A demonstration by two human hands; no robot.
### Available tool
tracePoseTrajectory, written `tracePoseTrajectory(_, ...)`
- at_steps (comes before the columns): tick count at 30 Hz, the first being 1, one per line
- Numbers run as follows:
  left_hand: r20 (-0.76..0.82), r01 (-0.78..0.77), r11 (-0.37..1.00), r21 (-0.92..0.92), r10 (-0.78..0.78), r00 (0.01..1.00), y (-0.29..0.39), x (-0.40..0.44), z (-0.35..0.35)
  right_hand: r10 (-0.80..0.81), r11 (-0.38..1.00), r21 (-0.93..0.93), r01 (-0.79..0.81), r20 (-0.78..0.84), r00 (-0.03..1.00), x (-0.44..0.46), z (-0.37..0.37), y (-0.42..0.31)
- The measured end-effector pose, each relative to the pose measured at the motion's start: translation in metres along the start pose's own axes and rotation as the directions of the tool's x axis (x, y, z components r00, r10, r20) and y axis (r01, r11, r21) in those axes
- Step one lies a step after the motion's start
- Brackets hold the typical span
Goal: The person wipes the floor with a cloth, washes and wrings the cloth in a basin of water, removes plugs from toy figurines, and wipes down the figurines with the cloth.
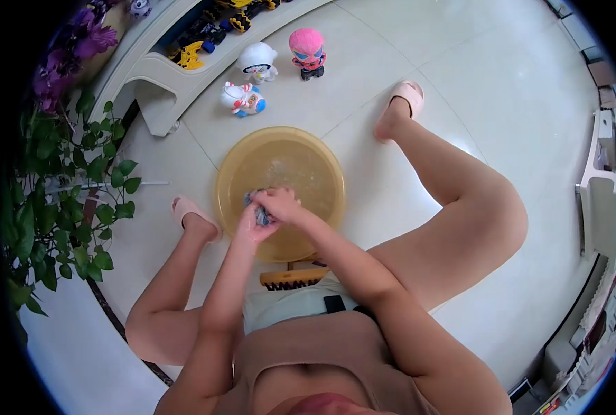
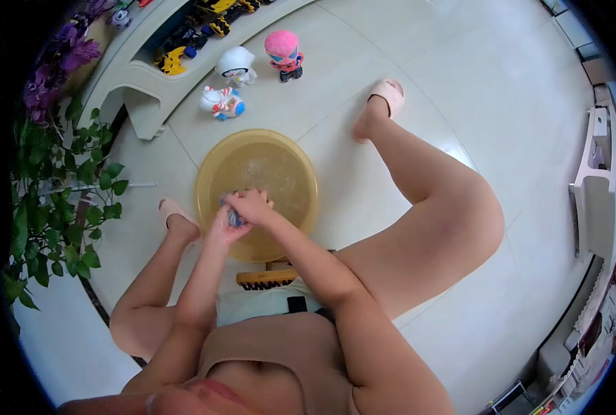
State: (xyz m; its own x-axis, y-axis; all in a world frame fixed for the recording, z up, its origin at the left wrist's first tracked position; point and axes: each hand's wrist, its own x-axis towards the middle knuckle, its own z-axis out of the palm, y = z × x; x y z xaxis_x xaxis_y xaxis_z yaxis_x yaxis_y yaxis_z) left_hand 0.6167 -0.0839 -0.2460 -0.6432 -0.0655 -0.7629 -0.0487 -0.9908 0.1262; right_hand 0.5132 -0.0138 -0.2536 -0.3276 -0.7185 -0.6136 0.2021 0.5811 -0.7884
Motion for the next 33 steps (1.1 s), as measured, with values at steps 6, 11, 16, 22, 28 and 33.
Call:
tracePoseTrajectory(6, 0.294, 0.284, 0.800, -0.529, -0.141, 0.945, -0.005, 0.004, 0.002, 0.126, 0.279, 0.900, -0.336, 0.312, 0.942, 0.009, -0.014, 0.032)
tracePoseTrajectory(11, 0.352, 0.291, 0.661, -0.691, -0.043, 0.935, -0.029, -0.001, 0.024, -0.295, -0.046, 0.944, -0.327, 0.301, 0.907, 0.026, -0.001, 0.036)
tracePoseTrajectory(16, 0.344, 0.343, 0.664, -0.665, -0.135, 0.929, -0.031, -0.006, 0.023, -0.290, 0.289, 0.882, -0.372, 0.451, 0.844, 0.061, -0.011, 0.061)
tracePoseTrajectory(22, 0.232, 0.453, 0.797, -0.399, -0.391, 0.891, -0.009, 0.006, -0.002, -0.080, 0.748, 0.611, -0.259, 0.470, 0.879, 0.073, -0.021, 0.057)
tracePoseTrajectory(28, -0.111, 0.403, 0.900, 0.167, -0.389, 0.915, 0.001, 0.020, -0.012, 0.050, 0.924, 0.351, -0.154, 0.290, 0.956, 0.054, -0.024, 0.034)
tracePoseTrajectory(33, -0.331, 0.345, 0.791, 0.506, -0.191, 0.924, -0.012, 0.025, -0.017, -0.021, 0.999, 0.046, 0.016, 0.107, 0.994, 0.080, 0.004, 0.063)
